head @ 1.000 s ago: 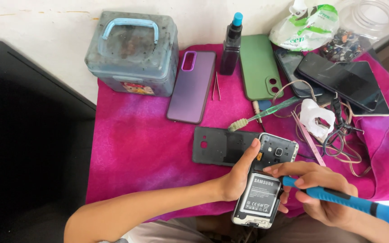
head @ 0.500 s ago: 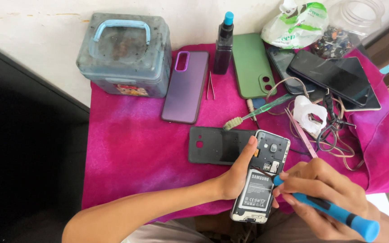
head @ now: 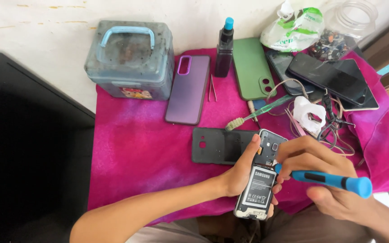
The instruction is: Using a screwdriver to pry and separate the internal frame from the body of a smartphone.
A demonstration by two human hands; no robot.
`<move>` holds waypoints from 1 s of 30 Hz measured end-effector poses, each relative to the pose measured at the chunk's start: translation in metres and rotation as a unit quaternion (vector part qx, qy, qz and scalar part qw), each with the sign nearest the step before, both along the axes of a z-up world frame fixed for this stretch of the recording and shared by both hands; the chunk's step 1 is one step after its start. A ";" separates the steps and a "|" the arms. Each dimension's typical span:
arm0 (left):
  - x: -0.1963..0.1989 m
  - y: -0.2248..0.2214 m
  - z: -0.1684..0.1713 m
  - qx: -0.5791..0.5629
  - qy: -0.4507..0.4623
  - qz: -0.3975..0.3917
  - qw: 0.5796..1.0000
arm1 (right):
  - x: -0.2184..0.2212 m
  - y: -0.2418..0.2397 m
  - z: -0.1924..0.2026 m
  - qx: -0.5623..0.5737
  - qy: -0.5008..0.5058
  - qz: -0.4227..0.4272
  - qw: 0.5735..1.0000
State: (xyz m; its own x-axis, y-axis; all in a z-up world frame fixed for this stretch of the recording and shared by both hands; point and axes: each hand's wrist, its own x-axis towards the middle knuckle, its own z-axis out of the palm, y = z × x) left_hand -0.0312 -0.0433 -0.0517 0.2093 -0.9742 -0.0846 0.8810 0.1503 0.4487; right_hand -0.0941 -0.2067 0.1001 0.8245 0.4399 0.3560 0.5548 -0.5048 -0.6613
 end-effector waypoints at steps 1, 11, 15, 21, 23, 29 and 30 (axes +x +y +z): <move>-0.001 -0.001 -0.002 -0.008 0.017 0.014 1.000 | -0.001 0.000 0.001 0.012 0.028 -0.020 0.999; -0.006 -0.002 -0.012 0.040 -0.008 0.037 0.998 | -0.014 0.003 0.040 0.019 0.130 -0.257 0.958; -0.008 -0.005 -0.011 0.035 0.007 0.070 0.997 | -0.012 0.011 0.061 0.042 0.234 -0.305 0.922; -0.009 -0.003 -0.005 0.042 -0.019 0.082 0.996 | 0.016 0.047 0.091 0.110 0.436 -0.512 0.732; -0.008 -0.001 -0.003 0.094 -0.017 0.057 0.994 | 0.027 0.058 0.110 -0.041 0.546 -0.488 0.680; -0.009 -0.001 -0.007 0.121 0.006 0.036 0.992 | 0.026 0.046 0.098 -0.156 0.515 -0.440 0.719; -0.009 0.000 -0.005 0.121 0.006 0.035 0.992 | 0.014 0.030 0.080 -0.155 0.515 -0.441 0.718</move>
